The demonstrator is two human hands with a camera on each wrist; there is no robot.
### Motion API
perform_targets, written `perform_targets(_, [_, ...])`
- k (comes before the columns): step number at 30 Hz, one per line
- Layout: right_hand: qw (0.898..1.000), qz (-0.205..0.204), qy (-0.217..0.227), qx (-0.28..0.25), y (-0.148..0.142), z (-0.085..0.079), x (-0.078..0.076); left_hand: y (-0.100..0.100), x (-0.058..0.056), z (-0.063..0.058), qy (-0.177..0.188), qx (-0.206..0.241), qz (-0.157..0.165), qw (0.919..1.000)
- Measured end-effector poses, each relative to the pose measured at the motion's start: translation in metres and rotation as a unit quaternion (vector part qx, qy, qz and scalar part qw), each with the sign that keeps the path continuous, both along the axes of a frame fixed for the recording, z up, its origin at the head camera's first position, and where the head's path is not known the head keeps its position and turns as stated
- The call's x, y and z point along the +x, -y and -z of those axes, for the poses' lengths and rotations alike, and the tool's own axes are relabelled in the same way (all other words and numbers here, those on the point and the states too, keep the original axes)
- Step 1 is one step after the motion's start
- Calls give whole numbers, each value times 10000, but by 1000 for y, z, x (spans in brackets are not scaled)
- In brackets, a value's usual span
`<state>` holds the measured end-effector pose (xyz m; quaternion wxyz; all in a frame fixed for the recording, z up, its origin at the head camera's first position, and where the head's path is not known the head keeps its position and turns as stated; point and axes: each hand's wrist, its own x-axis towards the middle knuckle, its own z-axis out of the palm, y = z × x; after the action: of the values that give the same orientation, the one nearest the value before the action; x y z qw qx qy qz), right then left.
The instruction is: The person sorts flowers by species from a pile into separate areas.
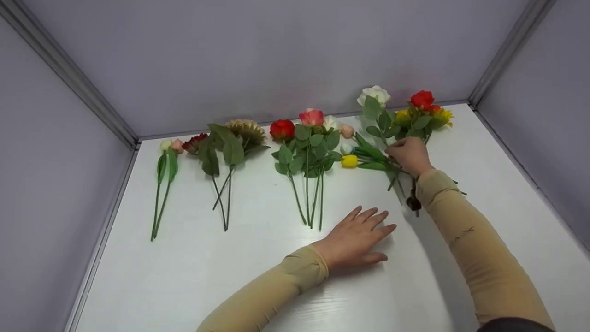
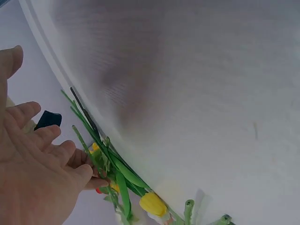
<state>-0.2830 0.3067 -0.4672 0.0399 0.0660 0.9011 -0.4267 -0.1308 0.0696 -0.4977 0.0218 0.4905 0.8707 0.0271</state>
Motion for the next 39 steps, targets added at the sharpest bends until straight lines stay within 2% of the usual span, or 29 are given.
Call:
perform_targets(4, [9989, 3, -87, -459, 5, -12, 6, 7, -7, -4, 323, 380, -318, 9982])
perform_targets(6, [9970, 4, -156, -759, 7, -18, 9, 11, -11, -6, 626, 765, -610, 9932])
perform_targets(8, [9938, 1, -151, -1102, 11, -24, 12, 16, -15, -9, 1133, 1297, -1012, 9798])
perform_targets(9, [9920, 11, -114, -1255, 13, -27, 14, 19, -17, -11, 1447, 1620, -1242, 9682])
perform_targets(10, [9901, 0, -52, -1401, 15, -30, 15, 22, -19, -12, 1792, 1953, -1493, 9526])
perform_targets(11, [9888, 9, 9, -1494, 18, -32, 16, 26, -21, -13, 2155, 2300, -1739, 9330])
perform_targets(13, [9850, 22, 142, -1719, 24, -35, 19, 33, -26, -16, 2871, 3019, -2181, 8825])
perform_targets(15, [9806, 16, 218, -1948, 32, -37, 22, 39, -30, -17, 3401, 3632, -2516, 8301])
perform_targets(16, [9779, -14, 230, -2079, 36, -37, 24, 42, -31, -18, 3607, 3884, -2633, 8061])
perform_targets(18, [9719, -82, 259, -2340, 45, -36, 28, 47, -34, -19, 3934, 4335, -2747, 7628])
perform_targets(19, [9686, -138, 248, -2470, 50, -36, 30, 48, -35, -19, 4055, 4497, -2777, 7458])
perform_targets(20, [9655, -214, 232, -2583, 55, -36, 33, 50, -36, -18, 4137, 4622, -2800, 7327])
perform_targets(22, [9589, -385, 195, -2806, 66, -35, 37, 52, -37, -17, 4289, 4811, -2806, 7112])
perform_targets(24, [9529, -553, 154, -2977, 76, -34, 43, 53, -37, -15, 4378, 4921, -2795, 6986])
perform_targets(27, [9492, -771, 91, -3049, 91, -33, 50, 57, -36, -11, 4410, 5027, -2807, 6885])
perform_targets(31, [9483, -866, 25, -3053, 106, -32, 56, 62, -34, -7, 4374, 5176, -2853, 6778])
perform_targets(37, [9440, -844, -28, -3189, 119, -28, 61, 70, -33, -3, 4359, 5289, -2912, 6674])
perform_targets(39, [9421, -829, 5, -3248, 122, -27, 61, 72, -33, -3, 4360, 5262, -2938, 6684])
